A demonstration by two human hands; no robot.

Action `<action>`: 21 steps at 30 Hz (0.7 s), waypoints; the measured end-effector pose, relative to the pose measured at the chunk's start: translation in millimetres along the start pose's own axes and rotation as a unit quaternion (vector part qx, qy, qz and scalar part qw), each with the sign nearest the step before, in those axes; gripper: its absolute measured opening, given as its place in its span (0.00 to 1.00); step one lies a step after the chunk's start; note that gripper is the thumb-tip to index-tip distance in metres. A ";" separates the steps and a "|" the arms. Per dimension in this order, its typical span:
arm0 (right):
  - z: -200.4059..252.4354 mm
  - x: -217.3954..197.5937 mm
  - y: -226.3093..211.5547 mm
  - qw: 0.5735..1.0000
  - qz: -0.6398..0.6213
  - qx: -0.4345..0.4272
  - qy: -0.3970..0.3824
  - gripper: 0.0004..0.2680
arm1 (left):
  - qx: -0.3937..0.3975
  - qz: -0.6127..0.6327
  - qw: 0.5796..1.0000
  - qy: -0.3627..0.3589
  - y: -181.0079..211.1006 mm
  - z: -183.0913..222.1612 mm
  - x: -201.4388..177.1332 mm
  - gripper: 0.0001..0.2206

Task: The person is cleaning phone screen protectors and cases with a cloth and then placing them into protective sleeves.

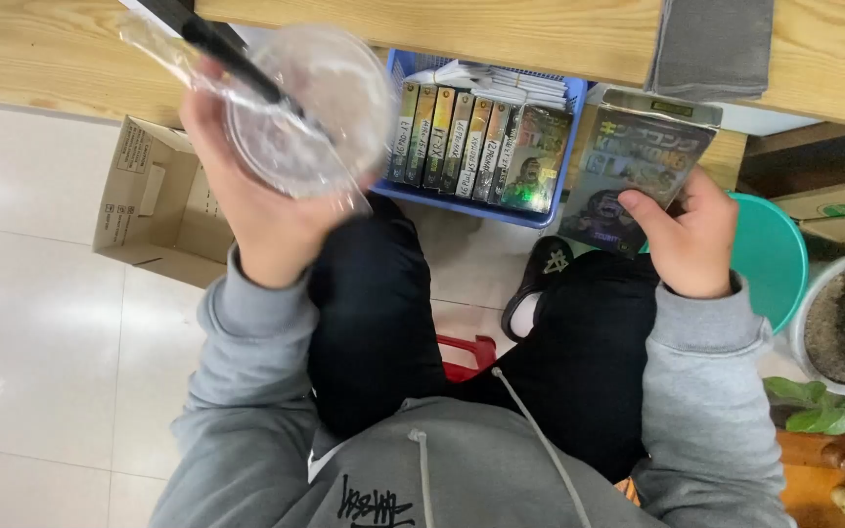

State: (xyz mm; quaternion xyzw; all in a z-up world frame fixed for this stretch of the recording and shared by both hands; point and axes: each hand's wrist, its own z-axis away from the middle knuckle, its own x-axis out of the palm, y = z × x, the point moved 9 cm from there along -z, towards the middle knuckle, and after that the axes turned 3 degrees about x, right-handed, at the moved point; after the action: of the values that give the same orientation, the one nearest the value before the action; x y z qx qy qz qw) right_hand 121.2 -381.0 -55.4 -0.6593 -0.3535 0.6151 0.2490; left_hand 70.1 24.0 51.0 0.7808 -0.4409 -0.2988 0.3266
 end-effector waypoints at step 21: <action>-5.9 14.7 9.0 0.999 0.002 0.034 -0.022 0.11 | -0.351 -0.238 0.905 0.045 -377.1 62.6 -30.4 0.43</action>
State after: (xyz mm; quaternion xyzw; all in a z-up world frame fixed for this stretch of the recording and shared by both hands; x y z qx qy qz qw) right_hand 128.4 -374.6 -70.9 -0.6373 -0.3367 0.6418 0.2617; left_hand 195.8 185.5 -273.3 0.7100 -0.0938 -0.4676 0.5180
